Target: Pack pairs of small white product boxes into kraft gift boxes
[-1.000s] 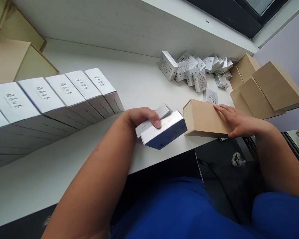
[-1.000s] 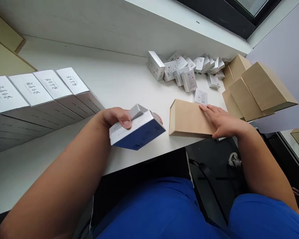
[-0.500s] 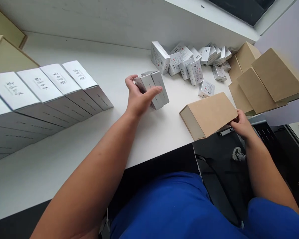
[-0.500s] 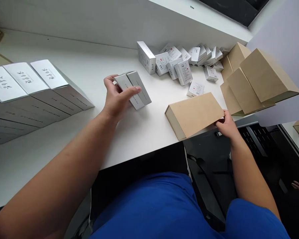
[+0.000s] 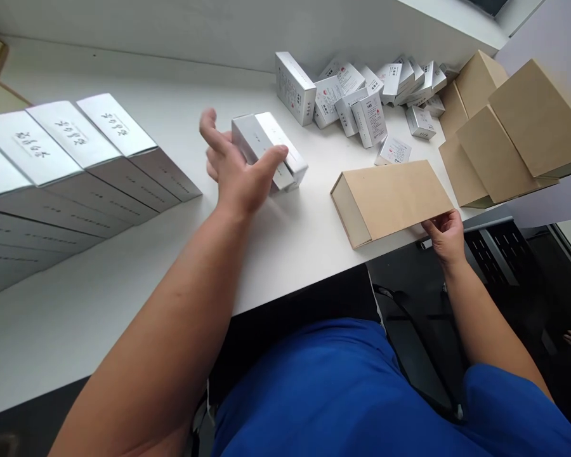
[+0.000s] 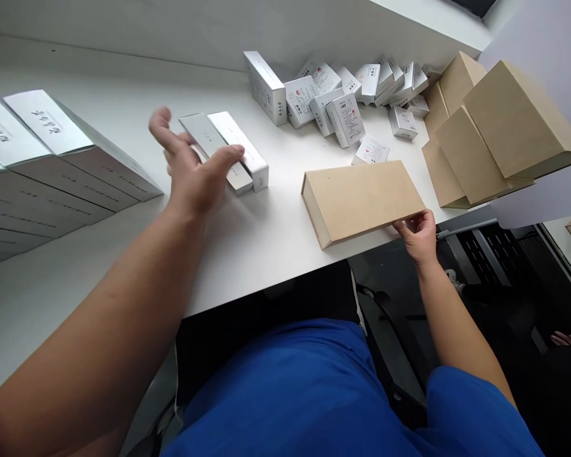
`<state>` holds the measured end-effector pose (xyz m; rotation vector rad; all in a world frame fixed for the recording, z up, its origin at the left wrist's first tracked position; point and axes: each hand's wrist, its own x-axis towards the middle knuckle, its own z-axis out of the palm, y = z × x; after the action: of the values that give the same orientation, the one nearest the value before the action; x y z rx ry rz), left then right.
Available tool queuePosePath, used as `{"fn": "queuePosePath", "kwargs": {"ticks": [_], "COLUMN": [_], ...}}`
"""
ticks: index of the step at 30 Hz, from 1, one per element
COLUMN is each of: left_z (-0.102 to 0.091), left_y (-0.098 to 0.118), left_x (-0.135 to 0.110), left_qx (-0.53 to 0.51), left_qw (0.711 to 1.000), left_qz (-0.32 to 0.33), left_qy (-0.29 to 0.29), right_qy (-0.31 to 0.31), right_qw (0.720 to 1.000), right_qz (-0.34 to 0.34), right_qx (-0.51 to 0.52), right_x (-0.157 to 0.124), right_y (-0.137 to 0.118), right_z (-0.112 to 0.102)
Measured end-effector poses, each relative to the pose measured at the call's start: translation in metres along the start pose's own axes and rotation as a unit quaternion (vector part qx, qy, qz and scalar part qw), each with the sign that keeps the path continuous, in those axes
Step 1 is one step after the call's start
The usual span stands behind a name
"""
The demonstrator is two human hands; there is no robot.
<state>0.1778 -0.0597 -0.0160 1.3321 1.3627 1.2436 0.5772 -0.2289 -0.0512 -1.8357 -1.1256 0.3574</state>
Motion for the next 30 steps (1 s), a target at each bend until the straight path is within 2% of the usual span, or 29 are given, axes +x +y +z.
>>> {"fn": "queuePosePath", "kwargs": {"ticks": [2, 3, 4, 5, 7, 9, 11, 13, 16, 22, 30], "left_z": [-0.002, -0.001, 0.0, 0.002, 0.011, 0.021, 0.032, 0.039, 0.044, 0.045, 0.044], "left_y": [0.005, 0.009, 0.014, 0.018, 0.024, 0.024, 0.021, 0.015, 0.008, 0.001, -0.006], "left_x": [-0.007, -0.012, -0.019, -0.026, -0.041, -0.053, -0.061, -0.065, -0.067, -0.07, -0.066], "left_qx": [0.085, 0.109, 0.12, 0.124, 0.12, 0.122, 0.14, 0.16, 0.162, 0.126, 0.096], "left_qw": [0.992, 0.985, 0.98, 0.977, 0.968, 0.95, 0.931, 0.914, 0.895, 0.879, 0.875], "left_qz": [0.063, 0.099, 0.136, 0.169, 0.217, 0.239, 0.251, 0.282, 0.34, 0.36, 0.34], "left_qy": [0.074, 0.088, 0.078, 0.049, -0.047, -0.159, -0.227, -0.245, -0.24, -0.285, -0.33], "right_qy": [0.018, 0.025, 0.03, 0.034, 0.038, 0.041, 0.053, 0.07, 0.078, 0.064, 0.016], "right_qw": [1.0, 1.0, 1.0, 0.999, 0.999, 0.999, 0.998, 0.996, 0.992, 0.99, 0.992], "right_qz": [0.002, 0.002, 0.003, 0.003, 0.001, -0.002, -0.01, -0.024, -0.042, -0.057, -0.057], "right_qx": [-0.011, -0.012, -0.009, -0.001, 0.015, 0.02, 0.028, 0.052, 0.089, 0.112, 0.116], "right_x": [-0.001, -0.003, -0.004, -0.005, -0.008, -0.01, -0.01, -0.009, -0.008, -0.006, 0.0], "right_y": [0.002, 0.002, 0.002, 0.001, -0.001, -0.002, 0.0, 0.003, 0.007, 0.006, 0.005], "right_z": [0.003, 0.005, 0.006, 0.008, 0.011, 0.014, 0.016, 0.018, 0.019, 0.017, 0.01]}}
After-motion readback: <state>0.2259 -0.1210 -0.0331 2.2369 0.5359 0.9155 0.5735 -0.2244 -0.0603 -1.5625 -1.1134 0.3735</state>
